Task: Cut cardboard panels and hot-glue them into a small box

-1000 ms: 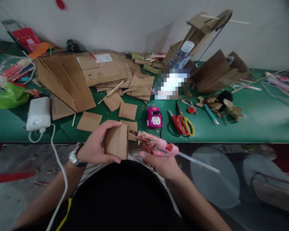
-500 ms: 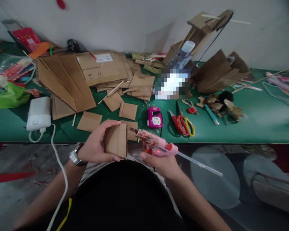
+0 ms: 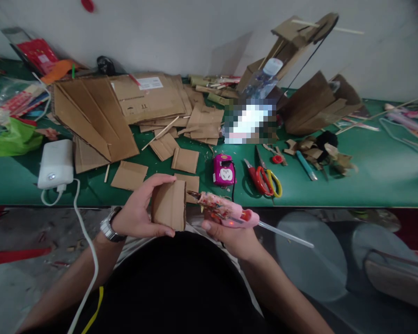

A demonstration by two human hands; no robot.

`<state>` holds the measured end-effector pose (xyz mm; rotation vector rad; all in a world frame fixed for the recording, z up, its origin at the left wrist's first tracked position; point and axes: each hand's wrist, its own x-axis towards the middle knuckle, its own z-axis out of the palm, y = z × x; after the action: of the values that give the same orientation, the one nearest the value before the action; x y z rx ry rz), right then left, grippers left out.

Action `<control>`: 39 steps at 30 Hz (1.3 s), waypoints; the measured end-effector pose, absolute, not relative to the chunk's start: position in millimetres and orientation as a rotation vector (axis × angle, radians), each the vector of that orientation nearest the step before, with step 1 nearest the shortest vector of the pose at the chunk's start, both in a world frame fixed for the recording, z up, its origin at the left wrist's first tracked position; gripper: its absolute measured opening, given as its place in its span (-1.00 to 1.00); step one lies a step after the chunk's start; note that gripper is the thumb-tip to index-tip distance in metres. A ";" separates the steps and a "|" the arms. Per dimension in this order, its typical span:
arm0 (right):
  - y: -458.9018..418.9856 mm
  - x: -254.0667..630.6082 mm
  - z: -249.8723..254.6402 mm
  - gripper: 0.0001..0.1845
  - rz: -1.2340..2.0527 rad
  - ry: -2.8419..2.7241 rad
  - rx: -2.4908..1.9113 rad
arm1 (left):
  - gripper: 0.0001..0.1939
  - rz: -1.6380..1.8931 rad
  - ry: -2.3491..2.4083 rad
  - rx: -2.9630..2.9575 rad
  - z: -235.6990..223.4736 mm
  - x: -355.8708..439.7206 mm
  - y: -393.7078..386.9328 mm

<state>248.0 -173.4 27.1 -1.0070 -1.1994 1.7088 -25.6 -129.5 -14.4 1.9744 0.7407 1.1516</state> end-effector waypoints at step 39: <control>-177.3 254.3 7.9 -0.53 1.987 -0.904 -0.835 | 0.09 1.192 0.773 1.892 -25.6 -25.2 -132.2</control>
<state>254.3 -177.3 7.9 -0.8348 -0.9036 1.9873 -25.2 -132.2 -25.6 1.8919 0.7733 1.1924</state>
